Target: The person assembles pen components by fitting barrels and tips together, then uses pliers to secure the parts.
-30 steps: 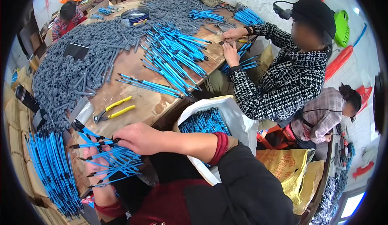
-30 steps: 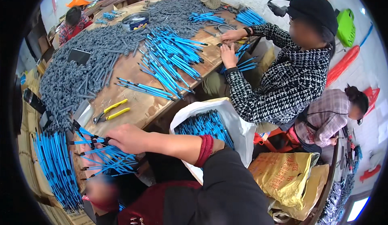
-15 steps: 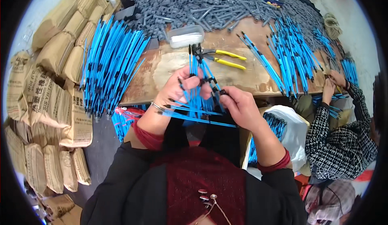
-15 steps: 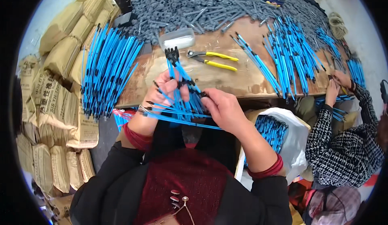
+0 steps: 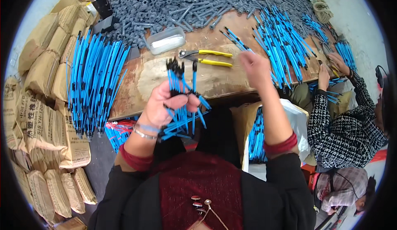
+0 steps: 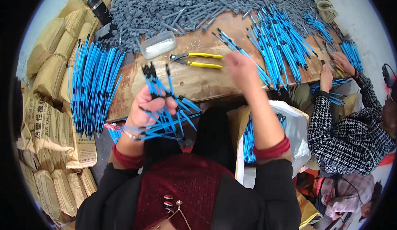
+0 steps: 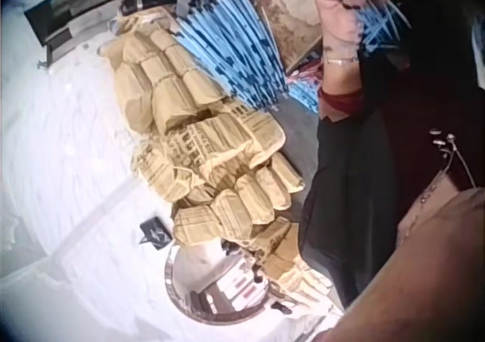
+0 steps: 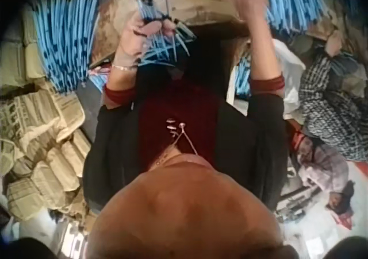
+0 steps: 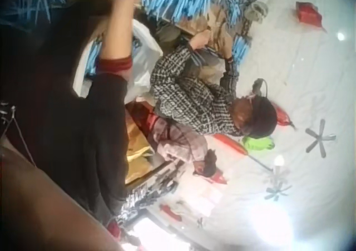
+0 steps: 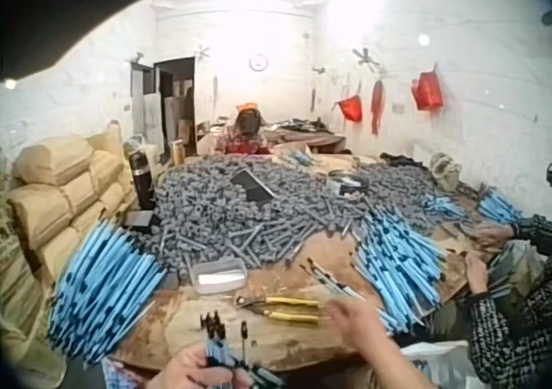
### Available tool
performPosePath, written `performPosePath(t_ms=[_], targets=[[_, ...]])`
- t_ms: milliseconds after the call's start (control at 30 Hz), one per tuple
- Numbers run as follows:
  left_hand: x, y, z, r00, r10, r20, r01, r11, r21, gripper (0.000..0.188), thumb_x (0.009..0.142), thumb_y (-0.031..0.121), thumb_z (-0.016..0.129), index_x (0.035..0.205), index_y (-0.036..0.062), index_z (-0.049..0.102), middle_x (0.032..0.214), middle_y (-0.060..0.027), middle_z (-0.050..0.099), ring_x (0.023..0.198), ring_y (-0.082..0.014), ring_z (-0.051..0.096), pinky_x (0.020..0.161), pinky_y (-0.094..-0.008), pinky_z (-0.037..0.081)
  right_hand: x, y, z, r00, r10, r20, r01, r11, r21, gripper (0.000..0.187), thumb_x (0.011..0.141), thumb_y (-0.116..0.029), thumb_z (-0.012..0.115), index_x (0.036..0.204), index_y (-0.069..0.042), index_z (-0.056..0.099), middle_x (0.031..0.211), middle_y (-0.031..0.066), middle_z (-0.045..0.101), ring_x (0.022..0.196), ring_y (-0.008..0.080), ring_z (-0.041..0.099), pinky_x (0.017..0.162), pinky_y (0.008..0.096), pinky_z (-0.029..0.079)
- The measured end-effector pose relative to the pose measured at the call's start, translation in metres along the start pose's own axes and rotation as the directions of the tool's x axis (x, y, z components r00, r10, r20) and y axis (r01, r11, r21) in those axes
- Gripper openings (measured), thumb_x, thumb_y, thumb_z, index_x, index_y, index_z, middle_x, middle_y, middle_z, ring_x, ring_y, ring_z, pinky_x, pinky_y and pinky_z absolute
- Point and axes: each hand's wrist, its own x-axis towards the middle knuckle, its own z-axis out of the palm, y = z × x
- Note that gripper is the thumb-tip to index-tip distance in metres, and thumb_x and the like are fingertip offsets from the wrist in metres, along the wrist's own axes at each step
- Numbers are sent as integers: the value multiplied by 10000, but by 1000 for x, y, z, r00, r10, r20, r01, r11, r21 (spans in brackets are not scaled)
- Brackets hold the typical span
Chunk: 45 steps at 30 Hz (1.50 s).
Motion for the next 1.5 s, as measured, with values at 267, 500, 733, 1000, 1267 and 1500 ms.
performPosePath(t_ms=[267, 500, 733, 1000, 1267, 1500], targets=[[-4, -8, 14, 993, 34, -113, -8, 974, 225, 201, 812, 25, 605, 998, 45, 534, 862, -153, 639, 768, -218, 626, 690, -327, 505, 65, 100, -7, 949, 220, 227, -105, 897, -430, 311, 700, -223, 691, 898, 5, 617, 809, 173, 635, 751, 291, 621, 674, 378, 475], [13, -18, -10, 989, 14, -147, -7, 999, 44, 207, 819, 59, 614, 1014, 57, 543, 869, -132, 636, 797, -227, 624, 724, -335, 507, 56, 68, -25, 980, 194, 37, -175, 939, -296, 280, 738, -240, 667, 872, -4, 599, 782, 161, 626, 733, 299, 605, 668, 375, 473], [11, -3, -22, 990, -50, -130, 49, 999, -9, 236, 833, 128, 612, 1047, 72, 531, 855, -116, 622, 759, -244, 621, 733, -360, 518, -4, -54, -66, 992, 37, 117, -91, 863, 497, 145, 856, -130, 563, 912, 3, 575, 661, 6, 544, 658, 67, 534, 565, 252, 427], [13, -3, 3, 991, -60, -120, 46, 992, -115, 244, 833, 83, 591, 1067, 66, 525, 820, -113, 607, 780, -263, 629, 727, -403, 531, -66, -73, 4, 956, -192, 223, 101, 925, 365, 142, 837, -135, 583, 906, -11, 580, 680, 139, 596, 622, 259, 615, 561, 320, 466], [11, -3, 15, 997, -59, -57, 51, 990, -131, 203, 810, -14, 577, 1009, 19, 560, 897, -129, 637, 821, -242, 632, 739, -355, 525, -94, -73, 42, 969, -122, 215, 63, 964, 259, 142, 816, -162, 605, 861, -34, 567, 712, 155, 581, 662, 369, 580, 564, 403, 462], [-25, -3, 19, 967, -38, -253, 68, 991, 112, 194, 809, -40, 567, 992, 24, 576, 899, -115, 642, 836, -202, 630, 748, -322, 518, -109, -74, 41, 908, -256, 333, 161, 944, 287, 148, 836, -114, 593, 946, -16, 603, 773, 115, 622, 670, 186, 611, 615, 288, 476]])
